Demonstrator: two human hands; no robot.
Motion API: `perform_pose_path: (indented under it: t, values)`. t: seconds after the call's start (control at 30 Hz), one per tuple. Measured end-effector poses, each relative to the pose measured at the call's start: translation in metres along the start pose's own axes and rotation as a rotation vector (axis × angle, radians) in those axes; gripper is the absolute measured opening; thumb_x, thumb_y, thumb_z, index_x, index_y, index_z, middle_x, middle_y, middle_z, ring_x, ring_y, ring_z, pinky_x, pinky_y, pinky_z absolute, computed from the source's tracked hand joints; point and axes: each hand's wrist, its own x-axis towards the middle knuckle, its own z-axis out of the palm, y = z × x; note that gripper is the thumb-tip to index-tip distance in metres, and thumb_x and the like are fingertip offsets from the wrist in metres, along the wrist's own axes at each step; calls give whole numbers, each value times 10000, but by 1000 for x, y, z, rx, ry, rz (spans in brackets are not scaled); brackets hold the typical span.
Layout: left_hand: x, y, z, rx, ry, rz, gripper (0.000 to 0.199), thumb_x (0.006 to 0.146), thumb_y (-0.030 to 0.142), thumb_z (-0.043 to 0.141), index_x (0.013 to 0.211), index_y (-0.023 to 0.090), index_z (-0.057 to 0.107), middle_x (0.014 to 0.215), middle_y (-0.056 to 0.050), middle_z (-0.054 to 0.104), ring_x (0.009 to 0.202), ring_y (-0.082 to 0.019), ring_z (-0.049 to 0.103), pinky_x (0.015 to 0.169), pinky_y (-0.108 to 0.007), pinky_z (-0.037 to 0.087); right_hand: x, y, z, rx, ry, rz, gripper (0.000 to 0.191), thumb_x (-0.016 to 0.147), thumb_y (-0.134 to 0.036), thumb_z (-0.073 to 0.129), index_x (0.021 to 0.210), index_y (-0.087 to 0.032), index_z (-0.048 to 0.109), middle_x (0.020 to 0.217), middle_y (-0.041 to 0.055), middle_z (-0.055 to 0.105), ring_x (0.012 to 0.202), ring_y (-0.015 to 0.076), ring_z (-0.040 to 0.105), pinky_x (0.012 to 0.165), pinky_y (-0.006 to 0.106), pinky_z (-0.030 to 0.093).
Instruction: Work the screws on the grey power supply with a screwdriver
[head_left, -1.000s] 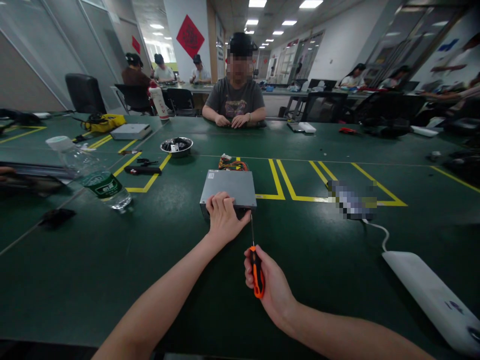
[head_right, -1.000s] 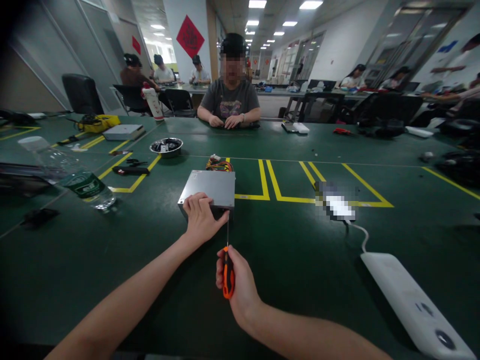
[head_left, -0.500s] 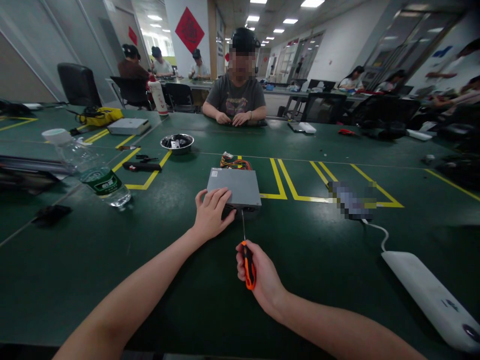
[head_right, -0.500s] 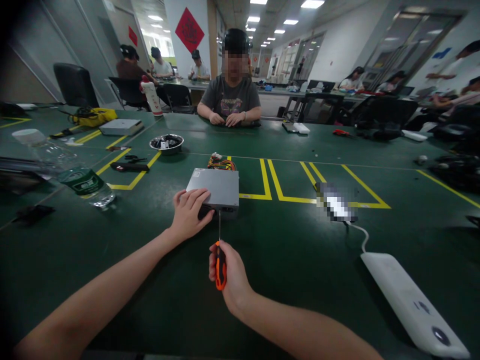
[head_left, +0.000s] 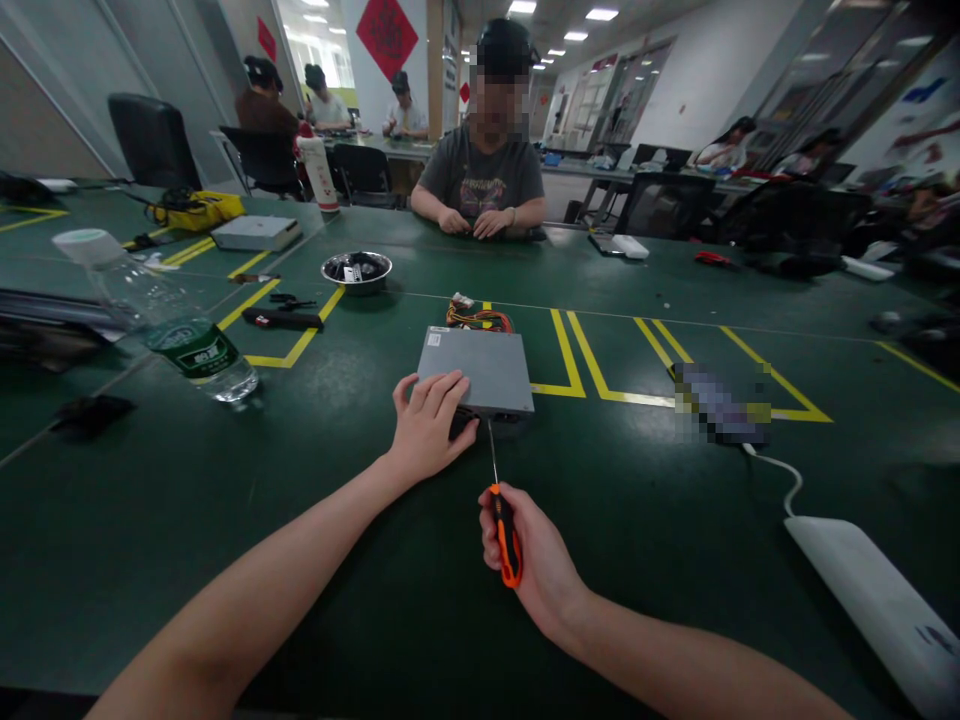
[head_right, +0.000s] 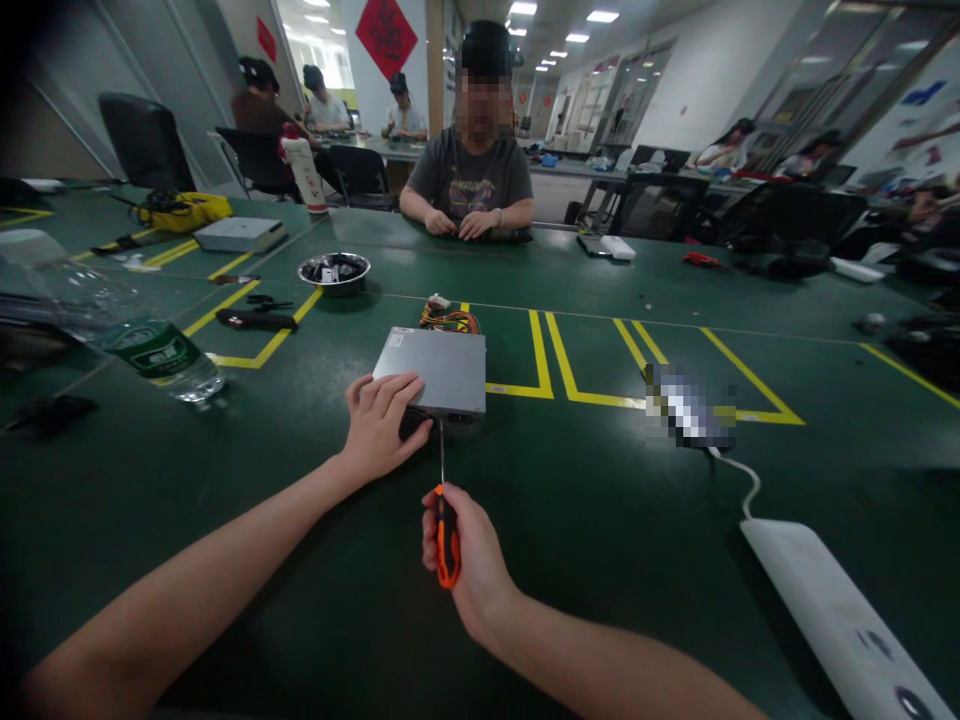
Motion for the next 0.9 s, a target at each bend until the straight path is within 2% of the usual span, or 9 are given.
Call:
perform_pose_path:
  t: [0.33,0.5,0.6,0.67,0.8,0.9]
  values:
    - [-1,0,0,-8,-20,-3,469,786,342,538,1224,202,444,1257,-80,516,1149,-253,433,1028,-463,191,2,-6,4,67,35,4,245,781,-404,544,795,-160,562,627,-17,516,490,73,438,443,200,322]
    - [0,3,-1,23,-29,-7,473,799,334,521,1239,186,431,1272,-99,504,1184,-272,417,1038,-501,132,-8,-12,10,87,63,-63,186,646,-213,705,723,-170,541,641,-24,521,553,73,462,428,171,311]
    - [2,6,-4,55,-33,36,483,814,314,495,1259,147,411,1302,-129,475,1231,-280,384,1053,-512,93,-16,-19,12,106,69,-74,150,669,-205,694,706,-152,559,656,-9,531,558,66,461,435,161,331]
    - [2,8,-6,65,-61,79,496,821,299,482,1279,129,394,1347,-140,426,1254,-275,362,1053,-487,138,-19,-22,11,132,74,-35,122,739,-248,637,742,-137,587,683,5,541,549,59,460,444,160,348]
    - [2,10,-9,62,-122,134,529,833,273,465,1334,158,341,1390,-99,378,1258,-256,357,1003,-410,261,-17,-21,9,135,66,56,216,857,-299,477,870,-133,616,647,5,516,510,58,443,445,169,361]
    - [1,10,-7,50,-112,112,527,838,269,457,1342,177,331,1364,-71,423,1244,-249,371,989,-403,267,-13,-17,7,157,57,35,186,836,-322,516,876,-162,602,657,2,518,505,58,436,412,159,322]
